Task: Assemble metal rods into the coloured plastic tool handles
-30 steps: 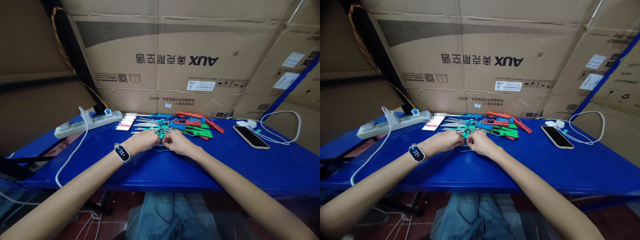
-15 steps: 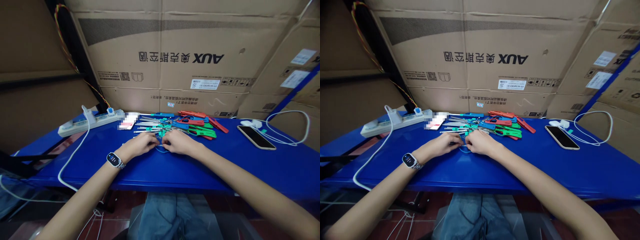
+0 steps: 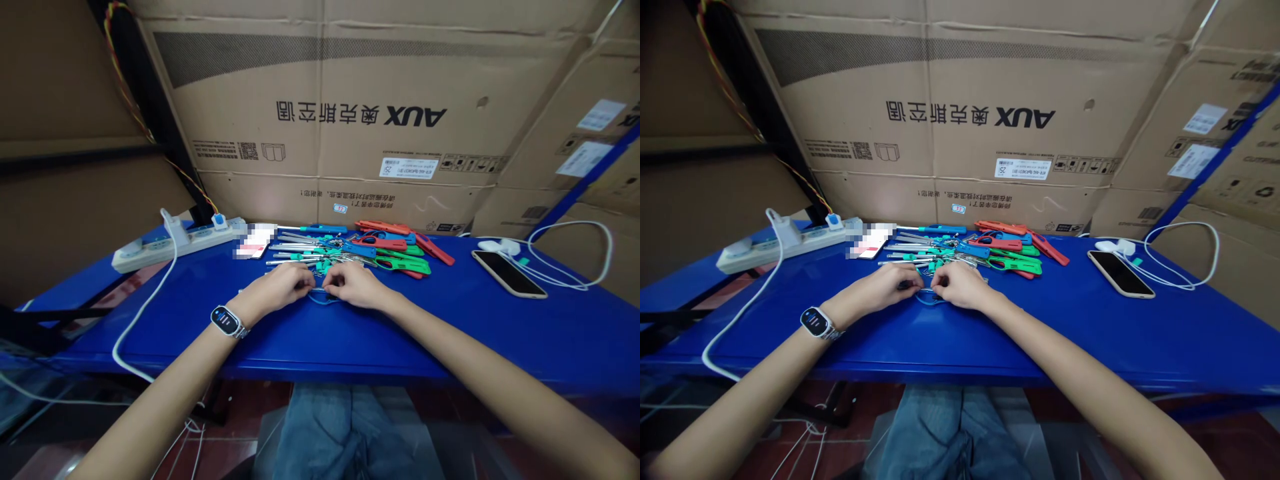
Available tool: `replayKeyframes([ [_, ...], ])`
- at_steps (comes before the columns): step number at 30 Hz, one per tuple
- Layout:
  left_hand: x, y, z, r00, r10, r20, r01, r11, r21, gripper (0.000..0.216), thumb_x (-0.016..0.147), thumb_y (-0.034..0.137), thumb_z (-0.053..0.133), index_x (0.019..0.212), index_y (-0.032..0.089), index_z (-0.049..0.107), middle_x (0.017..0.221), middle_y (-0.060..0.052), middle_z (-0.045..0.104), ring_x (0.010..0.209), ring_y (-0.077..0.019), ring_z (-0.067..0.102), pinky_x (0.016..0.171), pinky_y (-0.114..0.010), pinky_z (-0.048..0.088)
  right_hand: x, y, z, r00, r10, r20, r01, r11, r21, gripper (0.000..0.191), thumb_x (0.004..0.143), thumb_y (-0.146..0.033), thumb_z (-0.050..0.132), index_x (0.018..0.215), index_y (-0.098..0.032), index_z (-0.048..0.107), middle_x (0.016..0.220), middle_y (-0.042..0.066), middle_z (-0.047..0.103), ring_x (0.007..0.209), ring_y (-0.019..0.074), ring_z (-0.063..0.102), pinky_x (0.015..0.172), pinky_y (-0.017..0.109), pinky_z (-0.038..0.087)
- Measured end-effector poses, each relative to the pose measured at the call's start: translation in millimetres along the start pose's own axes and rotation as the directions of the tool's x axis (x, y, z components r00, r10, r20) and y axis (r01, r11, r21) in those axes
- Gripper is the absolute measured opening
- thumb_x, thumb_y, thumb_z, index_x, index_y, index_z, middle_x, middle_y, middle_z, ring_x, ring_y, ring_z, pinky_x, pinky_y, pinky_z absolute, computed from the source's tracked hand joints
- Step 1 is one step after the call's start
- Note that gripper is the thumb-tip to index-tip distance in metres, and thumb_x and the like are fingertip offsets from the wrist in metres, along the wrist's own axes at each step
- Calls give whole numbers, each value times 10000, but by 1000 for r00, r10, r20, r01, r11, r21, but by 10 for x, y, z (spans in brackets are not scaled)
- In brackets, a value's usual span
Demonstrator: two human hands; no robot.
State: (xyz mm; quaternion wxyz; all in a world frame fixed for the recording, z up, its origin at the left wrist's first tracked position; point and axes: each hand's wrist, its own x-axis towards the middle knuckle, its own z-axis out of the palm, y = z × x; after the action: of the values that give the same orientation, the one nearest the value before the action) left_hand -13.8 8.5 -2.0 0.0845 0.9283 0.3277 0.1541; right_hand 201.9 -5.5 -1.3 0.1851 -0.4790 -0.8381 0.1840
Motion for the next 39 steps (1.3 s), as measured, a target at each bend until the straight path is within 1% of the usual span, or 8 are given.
replayKeyframes([
  [2,-23,-9,2,1000,9,-20,-9,1000,-12,149,927,171,546,887,181,689,872,-31,655,769,-154,605,701,-250,453,-7,38,31,999,37,-15,-35,997,64,94,822,-206,648,838,-224,739,764,-26,704,675,115,575,594,229,319],
  [4,-64,-18,1,999,30,-32,-30,1000,2,173,953,199,524,904,181,688,889,-40,663,787,-158,615,721,-256,463,-32,50,46,999,28,-46,-26,998,49,85,826,-217,651,842,-223,734,788,-24,704,685,113,574,597,229,311],
  [9,-203,-46,4,995,83,-52,-82,996,22,231,986,220,474,1061,185,689,1017,-74,688,918,-183,652,835,-289,499,-88,44,15,993,-75,-91,68,994,-80,87,845,-204,635,844,-219,721,814,-8,694,695,119,567,616,236,309],
  [12,-250,-50,16,996,47,-77,-49,999,-21,263,982,204,472,1165,189,660,1092,-80,697,984,-190,657,881,-309,508,-83,88,-26,989,-124,-86,115,988,-103,89,851,-202,637,844,-218,724,835,-4,707,726,126,590,652,241,338],
  [18,-245,-18,5,997,12,-79,-19,995,-94,215,959,220,515,1086,182,684,1059,-73,703,985,-190,656,897,-315,516,-71,189,-62,987,-147,-63,143,988,-65,84,846,-193,651,843,-222,730,870,-10,728,795,140,628,715,254,374],
  [29,-255,-9,22,998,-22,-56,16,995,-103,291,995,224,458,1177,175,679,1101,-109,644,992,-207,635,894,-339,514,-96,153,-72,987,-147,-59,140,985,-103,100,843,-177,636,841,-224,725,891,-6,724,802,140,617,714,255,374],
  [35,-251,12,44,997,31,-75,-39,994,-104,302,1008,217,434,1187,190,676,1067,-90,603,981,-190,613,907,-318,493,-101,141,-76,989,-141,-51,134,985,-112,99,848,-184,634,845,-225,724,895,-5,717,794,141,612,698,255,372],
  [39,-256,22,48,997,32,-69,-37,996,-82,311,1015,225,426,1203,193,672,1023,-80,584,930,-183,603,856,-299,496,-97,157,-67,987,-154,-55,147,982,-115,97,849,-186,633,847,-225,722,902,-4,717,805,141,613,699,253,368],
])
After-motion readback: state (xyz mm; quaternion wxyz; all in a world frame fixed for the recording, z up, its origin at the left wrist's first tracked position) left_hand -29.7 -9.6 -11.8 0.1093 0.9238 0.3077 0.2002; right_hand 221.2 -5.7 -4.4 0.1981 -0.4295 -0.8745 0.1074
